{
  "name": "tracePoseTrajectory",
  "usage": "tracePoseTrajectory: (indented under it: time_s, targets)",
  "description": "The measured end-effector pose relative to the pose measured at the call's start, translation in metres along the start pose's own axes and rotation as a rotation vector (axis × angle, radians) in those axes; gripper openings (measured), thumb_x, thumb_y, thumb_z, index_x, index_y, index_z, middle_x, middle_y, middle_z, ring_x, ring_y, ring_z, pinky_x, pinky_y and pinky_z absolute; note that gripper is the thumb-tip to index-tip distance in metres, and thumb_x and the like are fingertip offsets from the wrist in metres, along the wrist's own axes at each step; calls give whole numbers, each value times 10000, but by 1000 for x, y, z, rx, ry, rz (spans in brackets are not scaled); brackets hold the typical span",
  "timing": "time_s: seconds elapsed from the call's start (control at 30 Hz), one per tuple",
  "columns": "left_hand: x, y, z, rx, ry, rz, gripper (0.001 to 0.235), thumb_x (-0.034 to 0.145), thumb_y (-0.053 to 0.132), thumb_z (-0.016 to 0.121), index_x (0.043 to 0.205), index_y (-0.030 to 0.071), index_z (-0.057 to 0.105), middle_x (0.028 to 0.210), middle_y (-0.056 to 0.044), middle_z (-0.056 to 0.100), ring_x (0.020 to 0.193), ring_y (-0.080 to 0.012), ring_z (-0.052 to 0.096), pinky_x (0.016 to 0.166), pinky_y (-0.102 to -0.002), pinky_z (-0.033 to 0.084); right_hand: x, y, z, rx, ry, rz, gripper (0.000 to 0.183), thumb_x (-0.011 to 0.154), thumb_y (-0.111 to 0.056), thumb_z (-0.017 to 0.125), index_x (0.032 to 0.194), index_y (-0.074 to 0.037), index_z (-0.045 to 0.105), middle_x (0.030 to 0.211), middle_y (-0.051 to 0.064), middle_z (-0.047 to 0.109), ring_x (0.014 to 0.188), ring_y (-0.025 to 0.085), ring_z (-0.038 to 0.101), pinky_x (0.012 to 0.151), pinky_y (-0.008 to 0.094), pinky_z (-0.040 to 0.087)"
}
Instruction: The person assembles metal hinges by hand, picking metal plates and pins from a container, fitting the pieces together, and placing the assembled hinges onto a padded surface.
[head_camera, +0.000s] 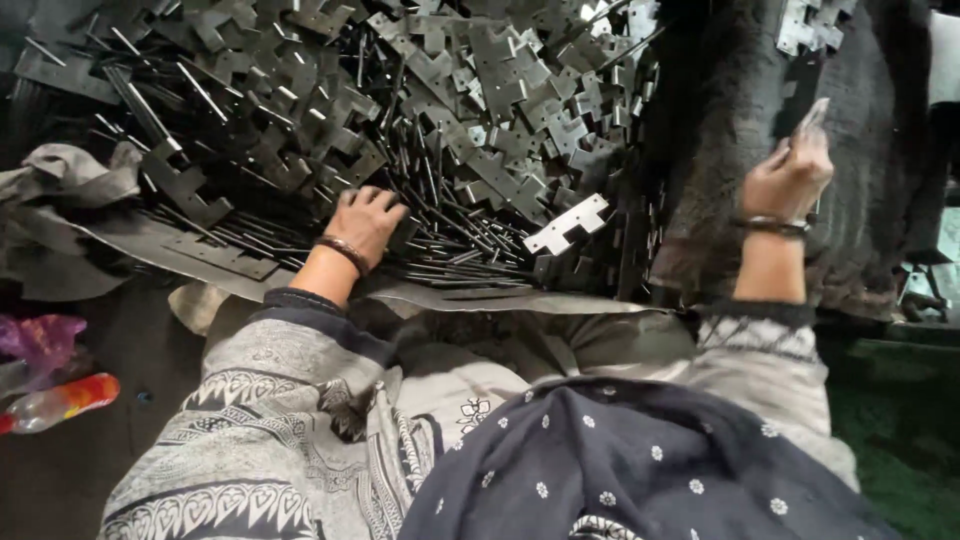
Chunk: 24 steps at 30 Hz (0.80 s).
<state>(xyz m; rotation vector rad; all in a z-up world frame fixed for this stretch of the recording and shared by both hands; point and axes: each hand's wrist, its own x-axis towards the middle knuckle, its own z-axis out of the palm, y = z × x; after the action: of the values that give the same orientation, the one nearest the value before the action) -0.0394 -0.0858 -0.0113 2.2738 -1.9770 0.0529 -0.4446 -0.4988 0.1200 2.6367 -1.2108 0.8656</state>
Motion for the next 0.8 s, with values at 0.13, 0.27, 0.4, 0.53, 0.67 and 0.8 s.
tracePoseTrajectory:
  time_s: [0.13, 0.27, 0.4, 0.53, 0.67, 0.8]
  targets:
    - [13, 1, -8, -27, -18, 70, 296, 797, 88, 651, 1073, 190, 678, 1030, -9, 700, 1043, -233, 670, 1009, -485, 454, -6, 26, 14, -271, -22, -205, 647, 896, 50, 590, 1523, 116, 445, 1271, 300, 622, 1178, 456, 627, 1041, 478, 532]
    - [19, 18, -37, -266, 54, 60, 298, 805, 35, 610, 1075, 143, 673, 891, -40, 716, 869, -273, 725, 784, -430, 537, -23, -78, 2, 41, -129, -410, 475, 869, 6, 715, 1332, 14, 609, 1257, 243, 642, 1182, 428, 612, 1037, 495, 531]
    - [35, 45, -75, -265, 257, 70, 372, 808, -4, 670, 1132, 169, 731, 869, -65, 720, 752, -270, 717, 608, -373, 583, -73, -198, 13, 291, -614, -579, 523, 581, -89, 745, 1103, -105, 743, 1102, 184, 692, 1006, 401, 666, 853, 513, 526]
    - [29, 25, -107, -1003, 797, -206, 233, 883, 20, 834, 1059, 78, 694, 992, -122, 744, 821, -269, 726, 717, -391, 609, -85, -210, 29, 140, -833, -591, 264, 735, -114, 734, 995, -152, 763, 1073, 101, 716, 1048, 354, 679, 872, 507, 469]
    - [11, 8, -113, -2114, 677, -499, 391, 880, -65, 787, 1238, 3, 644, 1144, -187, 712, 907, -261, 707, 738, -410, 622, -77, -179, 43, 208, -763, -642, 329, 732, -22, 684, 1030, -140, 754, 1007, 110, 730, 933, 336, 696, 868, 461, 530]
    - [11, 13, -87, -2413, 503, -269, 718, 726, -146, 723, 1387, 73, 552, 1270, -152, 651, 1186, -245, 692, 1058, -347, 608, -68, -158, 46, 384, -328, -462, 305, 810, 25, 613, 1078, -75, 716, 970, 144, 706, 919, 343, 689, 823, 407, 565]
